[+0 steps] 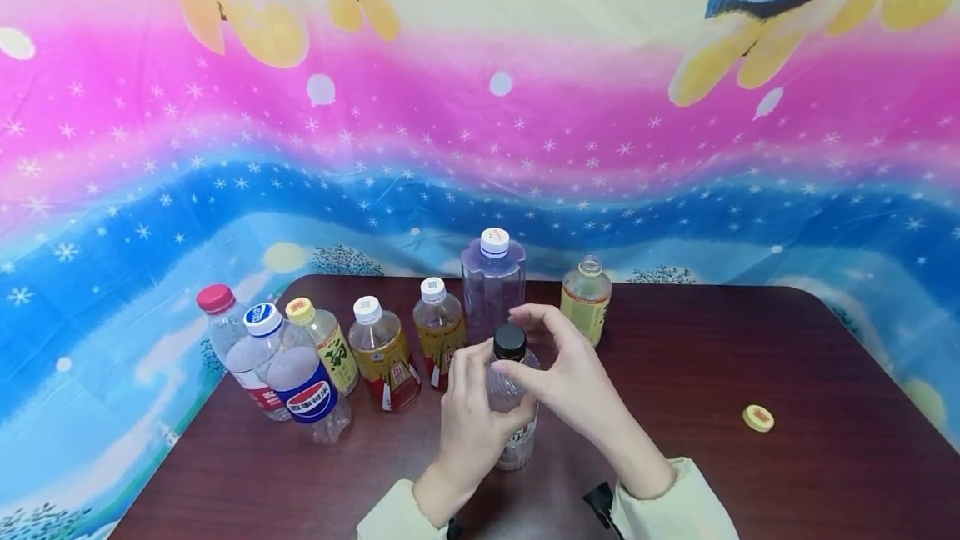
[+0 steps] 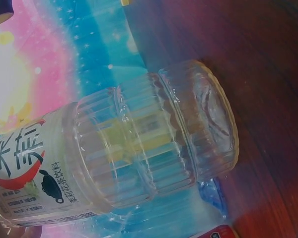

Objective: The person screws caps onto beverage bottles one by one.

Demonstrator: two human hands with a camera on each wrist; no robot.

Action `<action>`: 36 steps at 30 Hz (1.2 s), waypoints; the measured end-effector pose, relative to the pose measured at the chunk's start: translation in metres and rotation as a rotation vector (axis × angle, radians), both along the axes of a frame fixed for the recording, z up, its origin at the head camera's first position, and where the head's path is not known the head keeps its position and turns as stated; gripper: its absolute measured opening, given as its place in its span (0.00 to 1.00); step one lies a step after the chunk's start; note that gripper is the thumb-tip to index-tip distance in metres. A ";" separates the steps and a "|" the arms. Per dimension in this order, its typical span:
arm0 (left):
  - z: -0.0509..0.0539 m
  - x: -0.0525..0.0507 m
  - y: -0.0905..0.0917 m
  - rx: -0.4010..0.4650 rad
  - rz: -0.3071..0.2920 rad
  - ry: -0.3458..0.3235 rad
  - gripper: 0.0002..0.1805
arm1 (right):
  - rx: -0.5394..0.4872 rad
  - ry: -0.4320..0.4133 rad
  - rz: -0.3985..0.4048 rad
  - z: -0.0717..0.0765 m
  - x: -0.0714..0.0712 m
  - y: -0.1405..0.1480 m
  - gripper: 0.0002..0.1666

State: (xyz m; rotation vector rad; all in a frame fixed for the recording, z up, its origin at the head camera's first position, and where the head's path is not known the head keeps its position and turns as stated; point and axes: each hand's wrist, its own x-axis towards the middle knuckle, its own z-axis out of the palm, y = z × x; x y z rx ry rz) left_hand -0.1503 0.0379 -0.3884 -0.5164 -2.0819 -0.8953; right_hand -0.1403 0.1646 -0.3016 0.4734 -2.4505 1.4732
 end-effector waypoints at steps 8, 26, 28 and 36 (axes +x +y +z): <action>-0.001 -0.002 0.002 0.005 0.030 0.051 0.40 | 0.000 0.046 0.093 0.001 0.001 0.007 0.19; 0.000 0.000 0.000 0.015 0.007 0.027 0.38 | -0.069 -0.144 0.133 0.003 -0.001 0.014 0.24; 0.000 -0.001 0.000 0.016 0.005 0.031 0.37 | -0.091 -0.165 0.130 0.003 -0.001 0.016 0.24; -0.001 -0.001 -0.001 0.018 -0.003 0.039 0.37 | -0.139 -0.118 0.057 -0.001 -0.003 0.011 0.20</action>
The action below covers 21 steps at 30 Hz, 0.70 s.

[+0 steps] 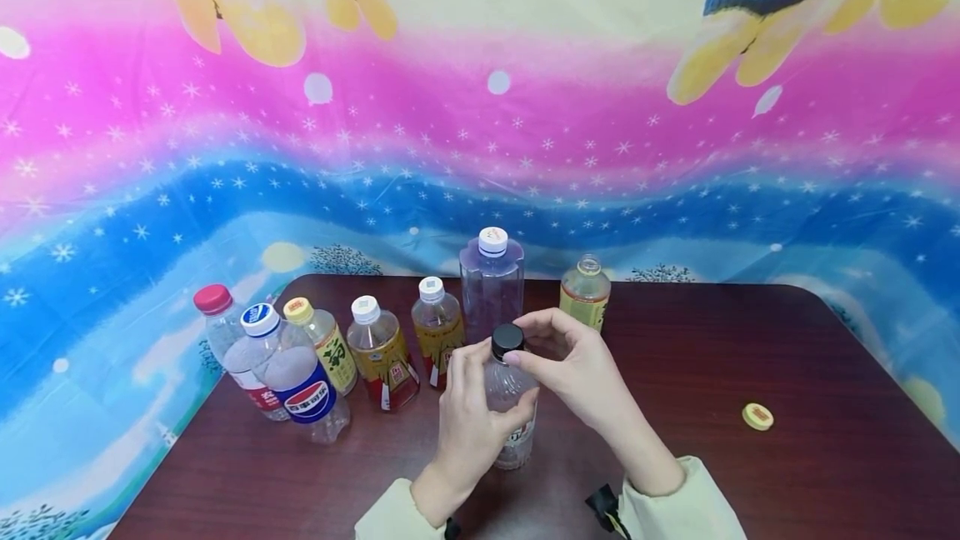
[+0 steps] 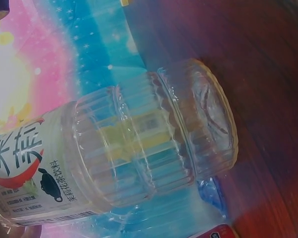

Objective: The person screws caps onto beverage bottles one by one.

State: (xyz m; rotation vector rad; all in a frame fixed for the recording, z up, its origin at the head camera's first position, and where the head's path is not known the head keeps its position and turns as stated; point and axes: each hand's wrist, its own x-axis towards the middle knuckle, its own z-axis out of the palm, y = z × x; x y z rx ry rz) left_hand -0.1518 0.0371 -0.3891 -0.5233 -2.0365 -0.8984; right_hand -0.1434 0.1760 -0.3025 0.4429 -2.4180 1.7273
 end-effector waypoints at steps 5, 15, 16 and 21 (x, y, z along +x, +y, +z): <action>0.001 0.000 0.000 -0.005 -0.007 -0.017 0.38 | 0.031 0.051 0.027 -0.003 0.000 -0.002 0.24; 0.002 0.002 -0.001 0.005 -0.022 -0.049 0.39 | -0.007 0.045 0.031 -0.001 0.001 -0.004 0.20; 0.002 0.002 -0.001 0.008 -0.026 -0.050 0.39 | -0.011 0.046 0.019 -0.001 0.001 -0.005 0.20; 0.002 0.002 -0.001 0.002 -0.030 -0.043 0.38 | 0.032 0.066 0.037 -0.004 -0.001 -0.007 0.23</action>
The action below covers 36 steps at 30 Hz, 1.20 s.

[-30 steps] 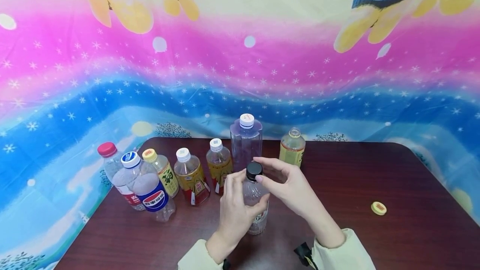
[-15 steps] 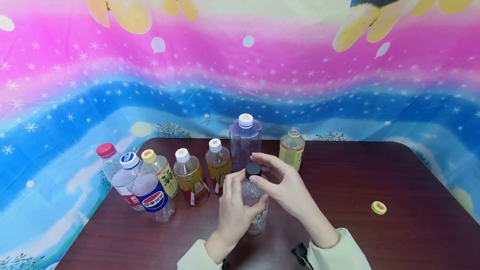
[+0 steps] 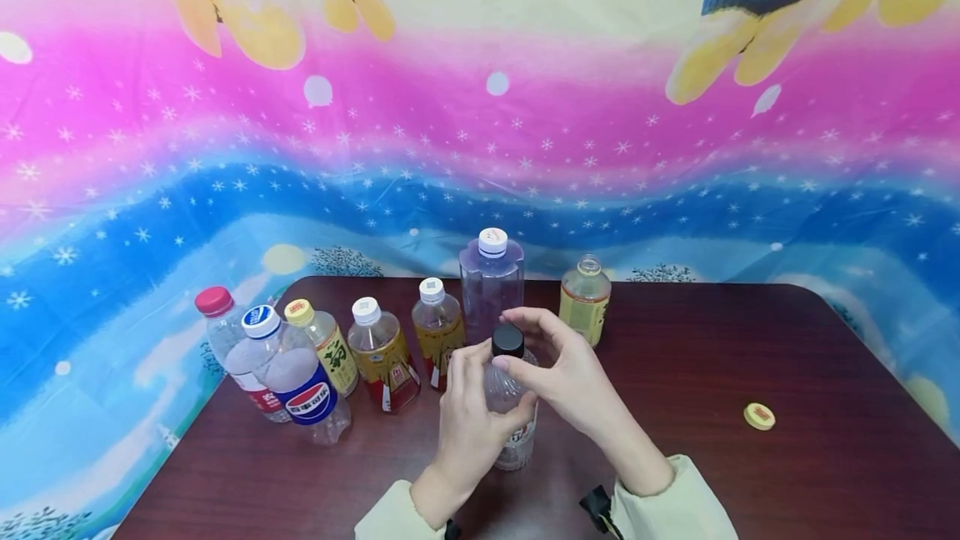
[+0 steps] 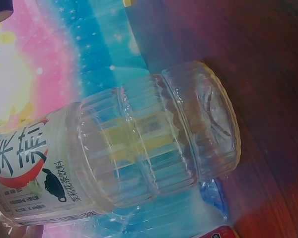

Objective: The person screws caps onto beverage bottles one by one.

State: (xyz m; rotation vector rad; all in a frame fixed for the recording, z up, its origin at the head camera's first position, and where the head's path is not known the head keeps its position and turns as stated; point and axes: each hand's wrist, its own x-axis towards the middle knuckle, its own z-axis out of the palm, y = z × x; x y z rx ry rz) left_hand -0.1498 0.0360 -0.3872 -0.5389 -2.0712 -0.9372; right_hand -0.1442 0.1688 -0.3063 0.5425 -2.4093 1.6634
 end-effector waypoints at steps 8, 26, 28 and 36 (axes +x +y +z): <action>0.001 0.001 0.001 -0.008 0.011 -0.007 0.38 | -0.009 0.023 0.105 -0.002 0.002 0.007 0.23; 0.000 0.000 0.001 0.001 0.005 -0.024 0.38 | -0.003 -0.038 0.033 0.001 0.004 0.009 0.24; 0.000 0.000 0.000 0.003 0.004 -0.027 0.38 | -0.004 -0.041 0.028 0.001 0.005 0.011 0.22; 0.000 0.000 0.000 0.007 0.000 -0.021 0.38 | -0.052 -0.074 -0.025 -0.001 0.007 0.011 0.21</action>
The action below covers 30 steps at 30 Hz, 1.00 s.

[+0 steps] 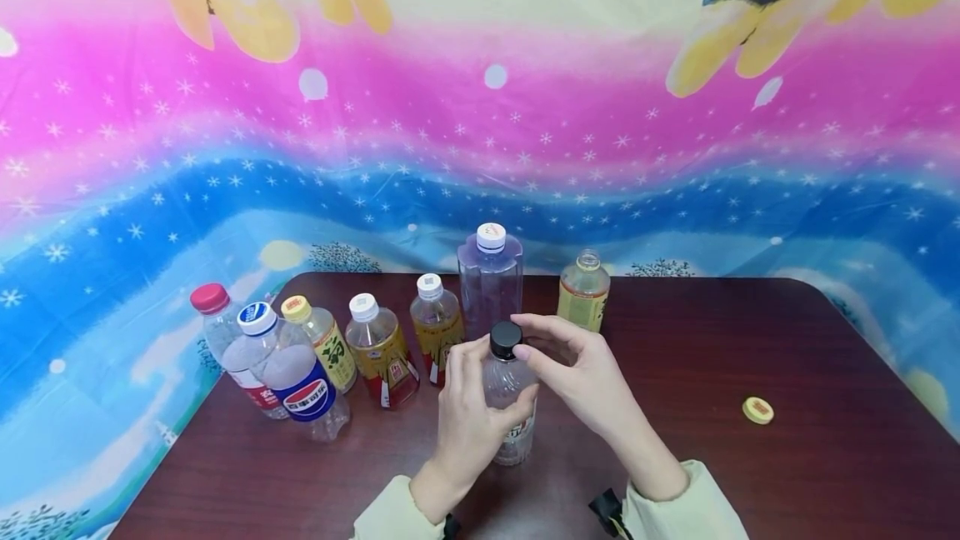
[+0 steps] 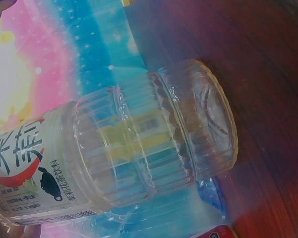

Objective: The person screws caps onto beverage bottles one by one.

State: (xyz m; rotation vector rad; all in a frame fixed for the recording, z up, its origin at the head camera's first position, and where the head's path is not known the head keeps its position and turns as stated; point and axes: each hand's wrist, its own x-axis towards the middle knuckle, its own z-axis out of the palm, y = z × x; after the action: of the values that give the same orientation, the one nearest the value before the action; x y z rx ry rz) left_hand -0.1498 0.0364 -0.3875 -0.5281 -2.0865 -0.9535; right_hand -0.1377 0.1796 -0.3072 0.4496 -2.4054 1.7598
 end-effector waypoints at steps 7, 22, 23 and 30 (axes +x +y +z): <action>0.000 0.000 0.000 0.005 -0.002 0.006 0.37 | -0.034 0.042 -0.017 -0.004 -0.003 -0.003 0.20; -0.001 -0.001 -0.001 -0.001 -0.001 0.007 0.37 | 0.024 0.057 0.043 -0.002 -0.001 -0.004 0.21; -0.001 -0.001 -0.001 -0.001 -0.001 0.011 0.37 | 0.018 0.063 0.036 -0.002 -0.002 -0.004 0.21; -0.001 -0.001 -0.001 0.001 0.001 0.022 0.36 | -0.010 0.080 -0.018 -0.004 -0.004 -0.008 0.21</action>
State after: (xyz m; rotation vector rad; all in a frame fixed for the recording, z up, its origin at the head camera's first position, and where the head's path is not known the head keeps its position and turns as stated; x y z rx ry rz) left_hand -0.1511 0.0356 -0.3885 -0.5349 -2.0662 -0.9444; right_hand -0.1414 0.1718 -0.3109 0.4856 -2.3386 1.7119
